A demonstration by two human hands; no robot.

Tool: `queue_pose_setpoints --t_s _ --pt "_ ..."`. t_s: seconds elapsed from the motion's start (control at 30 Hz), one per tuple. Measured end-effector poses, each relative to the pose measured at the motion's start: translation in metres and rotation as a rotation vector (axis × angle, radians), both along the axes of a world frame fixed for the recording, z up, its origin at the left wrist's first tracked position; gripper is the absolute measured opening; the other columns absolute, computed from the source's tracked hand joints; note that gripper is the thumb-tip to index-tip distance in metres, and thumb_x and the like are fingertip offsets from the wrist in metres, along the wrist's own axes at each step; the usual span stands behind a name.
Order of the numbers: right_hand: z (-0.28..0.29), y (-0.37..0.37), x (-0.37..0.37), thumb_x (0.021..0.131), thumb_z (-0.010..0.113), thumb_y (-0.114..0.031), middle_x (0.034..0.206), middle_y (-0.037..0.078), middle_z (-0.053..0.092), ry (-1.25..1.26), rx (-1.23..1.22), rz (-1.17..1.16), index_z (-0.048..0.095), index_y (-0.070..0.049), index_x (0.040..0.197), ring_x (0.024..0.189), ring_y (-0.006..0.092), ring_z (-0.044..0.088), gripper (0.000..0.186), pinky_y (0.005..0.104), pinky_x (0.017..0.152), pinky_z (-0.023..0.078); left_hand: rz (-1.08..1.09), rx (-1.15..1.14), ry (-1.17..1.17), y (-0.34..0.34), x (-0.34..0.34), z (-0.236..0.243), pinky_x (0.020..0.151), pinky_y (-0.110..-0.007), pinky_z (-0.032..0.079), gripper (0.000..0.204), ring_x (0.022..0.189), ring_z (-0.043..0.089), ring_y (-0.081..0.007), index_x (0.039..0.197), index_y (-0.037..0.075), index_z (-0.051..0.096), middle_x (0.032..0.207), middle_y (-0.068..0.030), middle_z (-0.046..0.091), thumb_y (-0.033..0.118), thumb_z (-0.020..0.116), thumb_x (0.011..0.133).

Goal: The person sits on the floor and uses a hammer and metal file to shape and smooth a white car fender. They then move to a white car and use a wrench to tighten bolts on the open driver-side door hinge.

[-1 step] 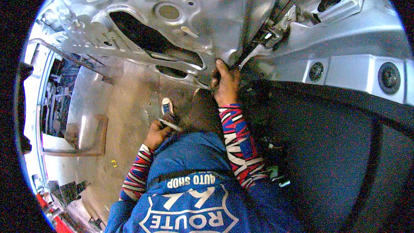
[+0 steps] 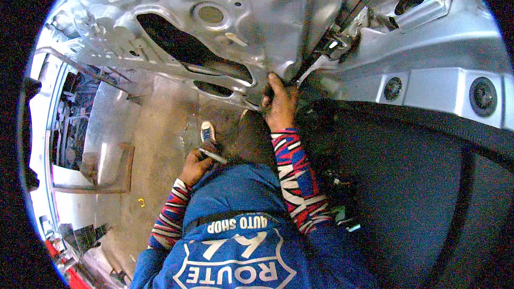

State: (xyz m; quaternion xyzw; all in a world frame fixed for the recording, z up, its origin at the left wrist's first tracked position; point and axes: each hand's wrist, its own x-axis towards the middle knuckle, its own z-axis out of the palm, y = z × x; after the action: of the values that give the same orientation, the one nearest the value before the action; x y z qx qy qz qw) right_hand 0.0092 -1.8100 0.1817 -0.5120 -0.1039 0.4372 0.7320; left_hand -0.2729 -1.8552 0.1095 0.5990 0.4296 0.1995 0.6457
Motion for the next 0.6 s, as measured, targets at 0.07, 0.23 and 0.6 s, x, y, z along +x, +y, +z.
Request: queue_pose_setpoints --t_s 0.07,0.23,0.6 --pt "-0.004 0.001 0.002 0.086 0.073 -0.024 0.064 0.003 0.055 0.047 -0.002 -0.005 0.059 -0.009 0.085 0.044 0.0123 0.046 0.020 0.0277 0.042 0.037 -0.034 0.070 0.002 0.001 -0.001 -0.003 0.064 -0.030 0.044 0.014 0.068 0.053 -0.0104 0.094 0.001 0.068 0.072 -0.0005 0.062 0.014 0.065 0.090" --pt "-0.004 -0.002 0.007 0.085 0.074 -0.025 0.064 0.003 0.056 0.077 0.133 0.167 0.060 -0.008 0.083 0.045 0.0125 0.047 0.022 0.0281 0.043 0.036 0.030 -0.025 0.028 0.002 -0.005 -0.002 0.061 -0.029 0.042 0.019 0.066 0.049 -0.0086 0.093 0.002 0.069 0.068 0.0017 0.057 0.021 0.065 0.093" --pt "0.010 0.000 0.000 0.086 0.074 -0.024 0.074 0.003 0.060 0.063 -0.007 0.065 0.062 -0.009 0.090 0.046 0.0093 0.043 0.020 0.0262 0.045 0.034 0.141 -0.069 0.112 0.010 0.003 0.017 0.073 -0.029 0.045 0.029 0.079 0.055 -0.0122 0.104 0.002 0.068 0.084 -0.0035 0.064 0.029 0.058 0.099"
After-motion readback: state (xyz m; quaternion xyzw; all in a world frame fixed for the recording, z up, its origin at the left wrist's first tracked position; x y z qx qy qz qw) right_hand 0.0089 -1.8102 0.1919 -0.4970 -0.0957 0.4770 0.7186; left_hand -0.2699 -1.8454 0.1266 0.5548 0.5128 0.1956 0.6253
